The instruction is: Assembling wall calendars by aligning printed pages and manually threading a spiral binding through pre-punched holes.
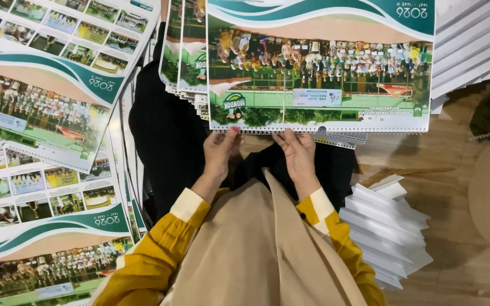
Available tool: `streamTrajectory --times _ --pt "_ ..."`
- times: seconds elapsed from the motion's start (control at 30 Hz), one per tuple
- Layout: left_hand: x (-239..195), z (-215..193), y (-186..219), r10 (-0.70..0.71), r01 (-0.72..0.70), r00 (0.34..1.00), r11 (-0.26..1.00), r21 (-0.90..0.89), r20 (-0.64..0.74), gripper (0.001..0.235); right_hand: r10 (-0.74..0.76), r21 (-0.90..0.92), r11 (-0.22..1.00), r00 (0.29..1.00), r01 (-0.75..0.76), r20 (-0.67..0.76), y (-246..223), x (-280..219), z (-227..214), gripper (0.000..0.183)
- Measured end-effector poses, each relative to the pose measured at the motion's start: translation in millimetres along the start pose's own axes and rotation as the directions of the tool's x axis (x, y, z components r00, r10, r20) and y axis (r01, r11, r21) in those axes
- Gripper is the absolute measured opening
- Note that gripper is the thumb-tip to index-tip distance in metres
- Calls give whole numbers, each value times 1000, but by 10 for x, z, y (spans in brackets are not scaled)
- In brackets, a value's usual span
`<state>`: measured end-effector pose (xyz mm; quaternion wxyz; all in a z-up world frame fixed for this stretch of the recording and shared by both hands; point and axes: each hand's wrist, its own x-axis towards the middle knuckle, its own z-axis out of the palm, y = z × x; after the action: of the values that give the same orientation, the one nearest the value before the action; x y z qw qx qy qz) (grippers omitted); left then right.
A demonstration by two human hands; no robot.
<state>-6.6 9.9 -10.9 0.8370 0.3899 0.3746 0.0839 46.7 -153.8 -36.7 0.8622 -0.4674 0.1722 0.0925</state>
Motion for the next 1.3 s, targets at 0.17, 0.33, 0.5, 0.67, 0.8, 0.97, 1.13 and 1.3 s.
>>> streamTrajectory --times 0.17,0.33,0.5,0.67,0.8,0.97,1.13,1.3 --pt "159 -15 -132 56 -58 998 998 32 42 30 23 -38 999 1000 -23 -10 -42 -65 181 17" --pt "-9 97 16 51 -43 997 992 120 -64 25 36 61 998 997 -33 -65 -229 -240 354 27" --pt "128 14 -423 -10 7 998 998 58 55 31 -10 45 999 997 14 -82 -242 -194 170 22" --pt "-164 411 -327 -87 69 987 989 130 138 31 -58 -297 953 998 64 30 6 -438 157 9" --pt "41 25 -291 16 -11 994 999 44 -109 27 166 -102 985 949 -143 269 -223 -674 -76 9" --pt "-110 -154 130 30 -61 988 977 -203 -154 32 249 416 890 963 -187 -99 -501 -571 -677 30" --pt "-148 -29 35 284 -232 933 944 235 -220 34 -42 -515 852 993 95 115 -746 -444 -401 28" --pt "637 -484 620 593 -579 740 802 149 -317 48 27 -621 755 937 209 348 -623 -554 17 40"
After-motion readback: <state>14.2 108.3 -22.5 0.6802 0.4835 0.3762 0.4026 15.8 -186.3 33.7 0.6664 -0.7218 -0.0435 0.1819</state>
